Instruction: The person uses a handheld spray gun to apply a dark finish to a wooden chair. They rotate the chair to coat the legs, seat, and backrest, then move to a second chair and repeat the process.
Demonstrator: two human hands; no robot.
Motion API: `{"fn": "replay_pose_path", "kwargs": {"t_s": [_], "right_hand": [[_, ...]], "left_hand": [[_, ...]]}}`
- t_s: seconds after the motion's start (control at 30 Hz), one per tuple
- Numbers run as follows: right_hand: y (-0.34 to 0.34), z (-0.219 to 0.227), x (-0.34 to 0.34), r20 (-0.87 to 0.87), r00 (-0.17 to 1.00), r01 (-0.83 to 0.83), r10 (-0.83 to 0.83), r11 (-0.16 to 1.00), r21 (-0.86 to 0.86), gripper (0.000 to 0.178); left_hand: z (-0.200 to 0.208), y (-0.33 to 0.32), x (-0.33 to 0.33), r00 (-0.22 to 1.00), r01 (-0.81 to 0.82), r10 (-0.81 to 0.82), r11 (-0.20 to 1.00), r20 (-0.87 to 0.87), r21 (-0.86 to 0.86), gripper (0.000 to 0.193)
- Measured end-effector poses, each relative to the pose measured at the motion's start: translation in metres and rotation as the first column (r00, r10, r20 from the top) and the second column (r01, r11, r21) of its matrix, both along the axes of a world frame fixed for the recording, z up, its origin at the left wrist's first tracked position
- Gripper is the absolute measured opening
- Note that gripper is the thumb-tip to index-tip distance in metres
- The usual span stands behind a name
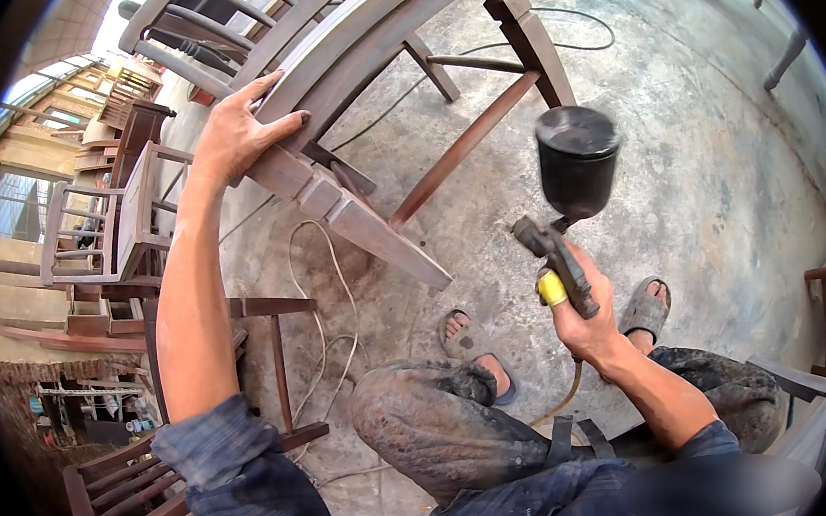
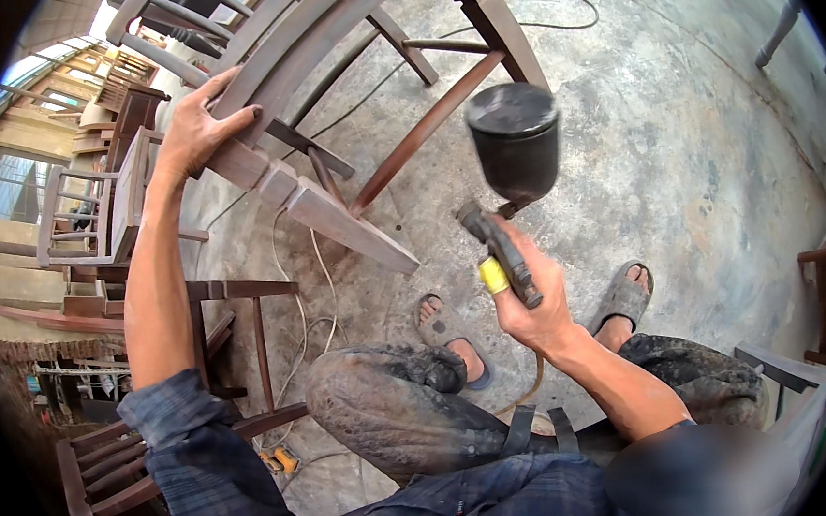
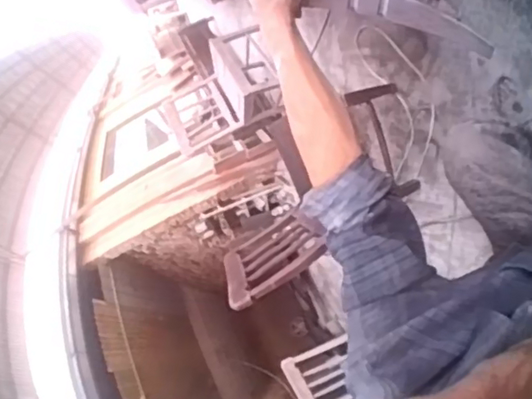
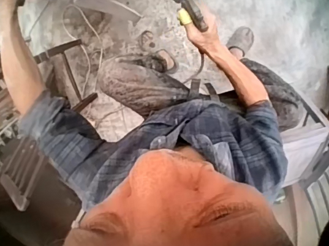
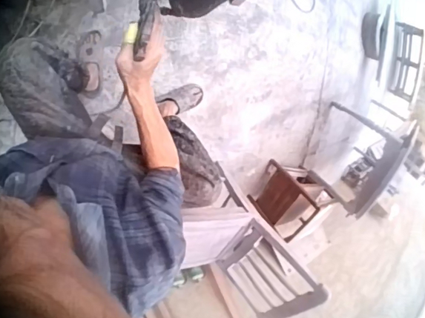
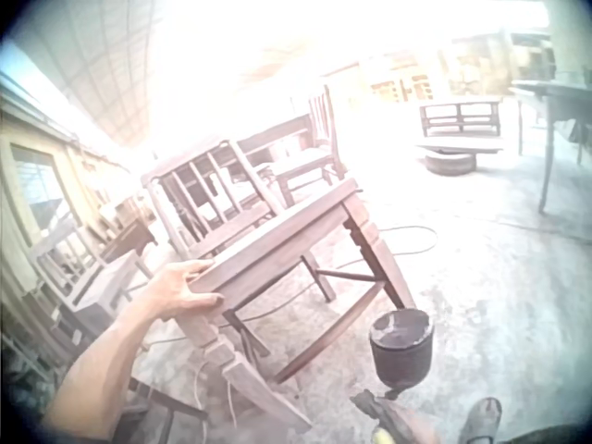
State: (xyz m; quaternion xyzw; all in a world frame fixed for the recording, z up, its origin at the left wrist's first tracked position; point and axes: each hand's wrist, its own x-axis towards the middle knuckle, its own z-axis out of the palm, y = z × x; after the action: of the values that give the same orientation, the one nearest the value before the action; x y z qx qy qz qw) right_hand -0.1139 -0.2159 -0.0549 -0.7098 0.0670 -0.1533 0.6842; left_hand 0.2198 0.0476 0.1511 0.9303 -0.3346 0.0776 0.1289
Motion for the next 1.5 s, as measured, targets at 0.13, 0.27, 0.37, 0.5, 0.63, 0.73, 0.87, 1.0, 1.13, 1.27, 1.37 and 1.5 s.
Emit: {"fn": "replay_pose_path", "kwargs": {"t_s": [0.13, 0.27, 0.37, 0.5, 0.63, 0.73, 0.87, 1.0, 1.13, 1.27, 1.37, 1.5], "right_hand": [[0.011, 0.009, -0.003, 0.075, 0.986, -0.146, 0.151, 0.987, -0.066, 0.051], [0.020, 0.010, -0.006, 0.094, 0.950, -0.296, 0.298, 0.955, -0.036, 0.055], [0.020, 0.016, -0.004, 0.030, 0.947, -0.321, 0.320, 0.947, 0.000, 0.056], [0.017, 0.010, 0.005, 0.093, 0.949, -0.301, 0.301, 0.953, -0.017, 0.055], [0.018, -0.005, -0.001, 0.138, 0.955, -0.255, 0.261, 0.965, -0.062, 0.055], [0.020, -0.005, -0.006, 0.103, 0.957, -0.269, 0.271, 0.963, -0.026, 0.055], [0.026, 0.007, 0.003, 0.129, 0.956, -0.264, 0.261, 0.964, 0.004, 0.056], [0.023, 0.001, 0.002, 0.068, 0.951, -0.303, 0.301, 0.953, 0.016, 0.056], [0.012, -0.003, -0.002, 0.051, 0.972, -0.231, 0.230, 0.973, 0.017, 0.051], [-0.007, -0.010, 0.003, 0.104, 0.991, -0.082, 0.081, 0.997, 0.001, 0.050], [-0.033, -0.013, 0.008, -0.036, 0.999, -0.008, 0.011, 0.997, 0.083, 0.050], [-0.061, -0.015, 0.019, 0.024, 0.992, 0.120, -0.125, 0.980, 0.157, 0.046]], "left_hand": [[0.002, -0.002, -0.001, 1.000, -0.004, 0.004, 1.000, -0.010, 0.006, 0.074], [0.002, -0.003, 0.000, 1.000, -0.014, 0.013, 0.999, 0.014, 0.045, 0.074], [0.002, -0.004, -0.003, 0.999, 0.009, -0.011, 0.999, 0.046, 0.033, 0.075], [0.005, -0.007, -0.007, 1.000, -0.016, 0.017, 1.000, -0.024, 0.011, 0.075], [0.006, -0.007, -0.005, 0.999, -0.025, 0.026, 0.999, -0.040, 0.020, 0.076], [0.008, -0.007, -0.004, 0.997, -0.030, 0.031, 0.999, -0.071, 0.015, 0.077], [0.009, -0.006, -0.004, 0.994, -0.030, 0.029, 1.000, -0.103, -0.004, 0.076], [0.008, -0.007, -0.006, 1.000, -0.015, 0.015, 1.000, -0.021, 0.017, 0.074], [0.008, -0.010, -0.003, 0.996, -0.051, 0.051, 0.999, -0.074, 0.008, 0.076], [0.011, -0.008, -0.006, 0.998, -0.028, 0.030, 0.999, -0.058, 0.035, 0.076], [0.011, -0.007, -0.007, 0.997, -0.052, 0.054, 0.998, -0.055, 0.037, 0.076], [0.010, -0.009, -0.005, 0.994, -0.055, 0.058, 0.998, -0.090, 0.030, 0.075]]}}
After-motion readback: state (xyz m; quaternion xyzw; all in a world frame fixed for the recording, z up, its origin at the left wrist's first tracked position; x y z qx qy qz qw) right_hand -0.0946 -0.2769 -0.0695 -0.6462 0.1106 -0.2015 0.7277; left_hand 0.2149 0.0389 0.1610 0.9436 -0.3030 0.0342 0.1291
